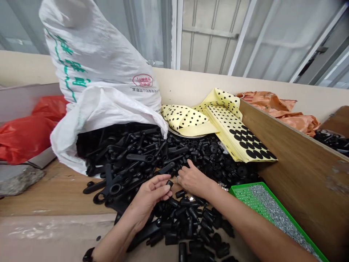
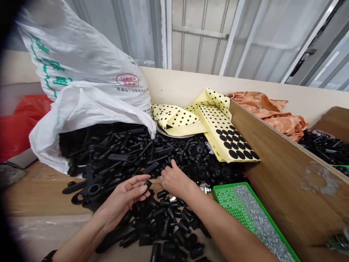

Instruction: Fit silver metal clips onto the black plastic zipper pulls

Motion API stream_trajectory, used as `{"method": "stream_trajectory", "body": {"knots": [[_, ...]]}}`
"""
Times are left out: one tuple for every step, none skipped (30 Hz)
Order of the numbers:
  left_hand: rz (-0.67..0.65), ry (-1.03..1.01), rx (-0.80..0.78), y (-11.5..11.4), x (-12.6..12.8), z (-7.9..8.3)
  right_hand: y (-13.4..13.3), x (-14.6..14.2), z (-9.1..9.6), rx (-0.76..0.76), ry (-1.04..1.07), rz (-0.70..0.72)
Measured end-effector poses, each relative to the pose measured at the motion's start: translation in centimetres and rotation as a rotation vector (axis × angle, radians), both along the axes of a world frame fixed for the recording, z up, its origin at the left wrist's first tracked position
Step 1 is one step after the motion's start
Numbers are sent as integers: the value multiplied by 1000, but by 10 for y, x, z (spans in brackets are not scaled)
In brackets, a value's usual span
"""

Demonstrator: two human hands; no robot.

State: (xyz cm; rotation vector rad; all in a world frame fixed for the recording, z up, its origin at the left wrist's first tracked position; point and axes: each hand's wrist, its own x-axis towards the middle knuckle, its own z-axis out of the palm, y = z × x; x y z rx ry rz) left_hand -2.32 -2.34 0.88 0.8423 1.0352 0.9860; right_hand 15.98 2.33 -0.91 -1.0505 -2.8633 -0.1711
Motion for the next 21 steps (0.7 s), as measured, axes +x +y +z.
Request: {"method": "stream_trajectory", "body": {"knots": [[-8, -16, -9, -2, 0, 0, 2, 1, 0, -12, 29, 3], [-14, -33, -17, -4, -1, -1, 4, 3, 1, -23, 64, -2], [-19, -51, -23, -7, -1, -1, 6, 5, 2, -33, 108, -17], [-21, -67, -24, -9, -1, -1, 7, 7, 5, -41, 162, -42], [-25, -79, -22, -11, -2, -1, 7, 9, 8, -48, 225, -76], [-29, -85, -17, -13, -2, 0, 5, 11, 11, -56, 295, -113], [-33, -85, -10, -15, -1, 1, 2, 12, 15, -67, 368, -148], [-35, -86, -3, -17, 0, 3, -3, 12, 19, -80, 440, -179], [-39, -86, 4, -18, 2, 4, -9, 12, 23, -95, 506, -197], [-41, -88, 11, -19, 3, 5, -16, 10, 27, -117, 571, -206], [-43, -93, 19, -21, 6, 6, -24, 8, 30, -138, 622, -210], [-45, -100, 27, -22, 8, 6, -31, 6, 32, -183, 721, -210], [-49, -108, 34, -23, 10, 6, -38, 3, 33, -285, 882, -198], [-52, -117, 40, -24, 12, 7, -44, 2, 33, -374, 1013, -188], [-55, -126, 42, -24, 15, 7, -49, 0, 34, -456, 1130, -181], [-58, -135, 41, -25, 17, 7, -53, 0, 33, -515, 1211, -178], [-66, -143, 38, -26, 18, 7, -56, 0, 33, -535, 1244, -183], [-72, -150, 31, -27, 20, 7, -59, 2, 33, -532, 1245, -187], [-79, -155, 21, -28, 21, 7, -62, 3, 33, -513, 1224, -190], [-85, -157, 8, -30, 23, 6, -64, 6, 34, -484, 1187, -186], [-90, -158, -4, -32, 24, 6, -67, 8, 35, -452, 1142, -175]]}}
